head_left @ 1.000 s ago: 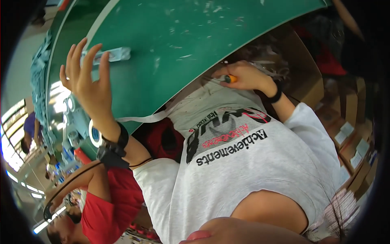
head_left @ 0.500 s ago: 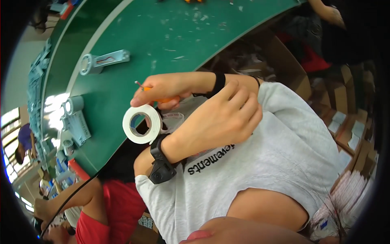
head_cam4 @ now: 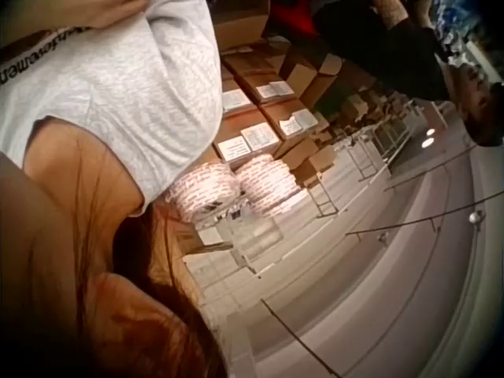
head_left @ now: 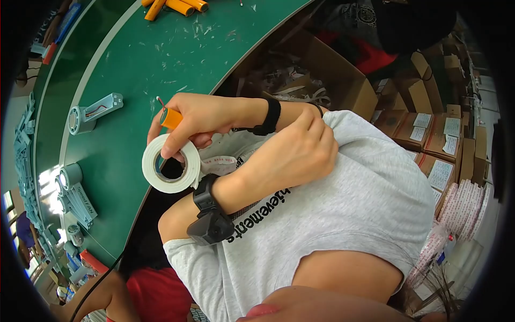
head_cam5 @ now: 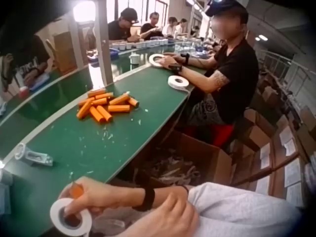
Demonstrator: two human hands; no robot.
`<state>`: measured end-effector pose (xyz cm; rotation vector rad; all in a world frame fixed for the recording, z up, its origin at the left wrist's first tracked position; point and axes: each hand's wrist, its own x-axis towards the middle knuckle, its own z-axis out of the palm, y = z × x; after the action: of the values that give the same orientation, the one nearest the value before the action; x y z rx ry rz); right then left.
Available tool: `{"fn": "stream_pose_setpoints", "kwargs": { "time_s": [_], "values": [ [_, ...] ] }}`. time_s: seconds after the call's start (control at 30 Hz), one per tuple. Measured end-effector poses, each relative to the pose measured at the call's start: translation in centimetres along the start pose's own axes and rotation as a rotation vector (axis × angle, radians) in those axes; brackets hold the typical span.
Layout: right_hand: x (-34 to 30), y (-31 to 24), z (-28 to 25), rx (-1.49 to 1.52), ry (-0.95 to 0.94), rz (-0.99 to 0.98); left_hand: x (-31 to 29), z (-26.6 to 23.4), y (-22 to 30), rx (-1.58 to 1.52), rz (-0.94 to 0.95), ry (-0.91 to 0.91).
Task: The person applies double-sided tape to batteries, installs them into fan housings, and discards the tape backing into a box. This process is repeated multiple times, including with batteries taken from a larger pack.
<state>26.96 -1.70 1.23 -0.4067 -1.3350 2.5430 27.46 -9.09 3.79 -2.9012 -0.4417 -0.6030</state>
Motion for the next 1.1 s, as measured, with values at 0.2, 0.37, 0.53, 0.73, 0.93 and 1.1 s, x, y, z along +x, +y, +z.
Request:
{"fn": "stream_pose_setpoints", "kwargs": {
  "time_s": [0.2, 0.37, 0.53, 0.73, 0.93, 1.1],
  "values": [
    [-0.6, -0.1, -0.6, 0.057, 0.061, -0.076, 1.0, 1.1, 0.8, -0.036, 0.039, 0.009],
    [0.6, -0.5, -1.3, 0.084, 0.135, -0.156, 0.8, 0.5, 1.7, 0.015, 0.072, -0.067],
    [0.0, -3.1, -2.5, -0.043, 0.229, -0.301, -1.0, 0.1, 1.2, -0.034, 0.030, -0.051],
    [-3.0, -7.5, -6.7, -0.104, 0.321, -0.428, -7.8, -6.2, -5.5, 0.109, -0.581, 0.263],
    [-0.9, -7.6, -6.2, 0.215, 0.278, -0.431, -7.8, -7.6, -11.6, 0.107, -0.664, 0.524],
    [-0.8, -7.2, -4.5, 0.126, 0.266, -0.234, -11.1, -6.4, -15.9, -0.121, -0.646, 0.639]
  ]
}}
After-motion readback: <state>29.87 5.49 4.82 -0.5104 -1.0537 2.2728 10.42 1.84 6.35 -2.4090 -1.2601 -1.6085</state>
